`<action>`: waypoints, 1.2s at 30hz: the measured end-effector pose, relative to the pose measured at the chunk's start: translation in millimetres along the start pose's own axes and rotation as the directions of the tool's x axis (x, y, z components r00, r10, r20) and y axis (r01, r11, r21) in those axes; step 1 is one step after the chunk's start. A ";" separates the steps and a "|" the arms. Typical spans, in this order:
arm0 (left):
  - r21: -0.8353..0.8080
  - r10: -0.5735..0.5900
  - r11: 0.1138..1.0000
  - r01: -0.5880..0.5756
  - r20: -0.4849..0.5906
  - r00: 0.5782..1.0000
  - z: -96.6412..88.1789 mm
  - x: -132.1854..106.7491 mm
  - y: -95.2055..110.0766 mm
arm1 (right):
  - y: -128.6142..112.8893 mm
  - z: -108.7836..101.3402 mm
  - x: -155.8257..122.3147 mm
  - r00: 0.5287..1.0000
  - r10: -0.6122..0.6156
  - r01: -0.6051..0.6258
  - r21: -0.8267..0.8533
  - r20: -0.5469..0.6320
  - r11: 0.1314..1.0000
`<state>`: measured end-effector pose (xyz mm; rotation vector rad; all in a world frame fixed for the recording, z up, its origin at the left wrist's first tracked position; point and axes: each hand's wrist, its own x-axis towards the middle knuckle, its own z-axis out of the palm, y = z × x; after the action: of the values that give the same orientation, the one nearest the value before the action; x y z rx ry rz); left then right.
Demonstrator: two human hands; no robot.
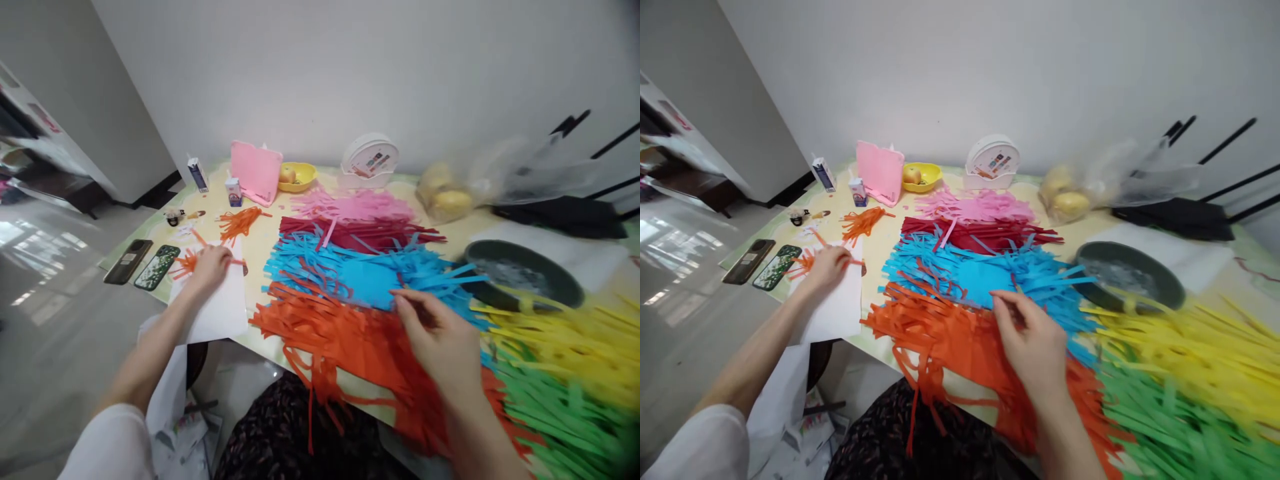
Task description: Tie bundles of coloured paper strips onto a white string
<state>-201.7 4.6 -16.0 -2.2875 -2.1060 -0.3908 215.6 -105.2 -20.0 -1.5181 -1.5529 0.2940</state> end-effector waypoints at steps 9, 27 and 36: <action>0.029 0.310 0.951 -0.309 -0.128 0.942 -10.8 -5.8 101.1 | 44.5 3.5 42.0 0.824 -0.169 0.400 -0.345 0.540 0.849; -0.210 0.671 0.737 -0.642 0.333 0.662 64.4 20.8 248.1 | 60.7 5.6 59.9 0.780 -0.068 0.434 -0.459 0.622 0.776; -0.185 0.600 0.800 -0.571 0.253 0.759 58.3 34.6 264.9 | 57.3 2.3 87.2 0.849 -0.043 0.289 -0.394 0.527 0.873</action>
<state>70.9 23.1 -23.2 -3.0532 -1.3235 -0.1254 267.7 -14.9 -24.7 -1.7313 -2.2962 0.2379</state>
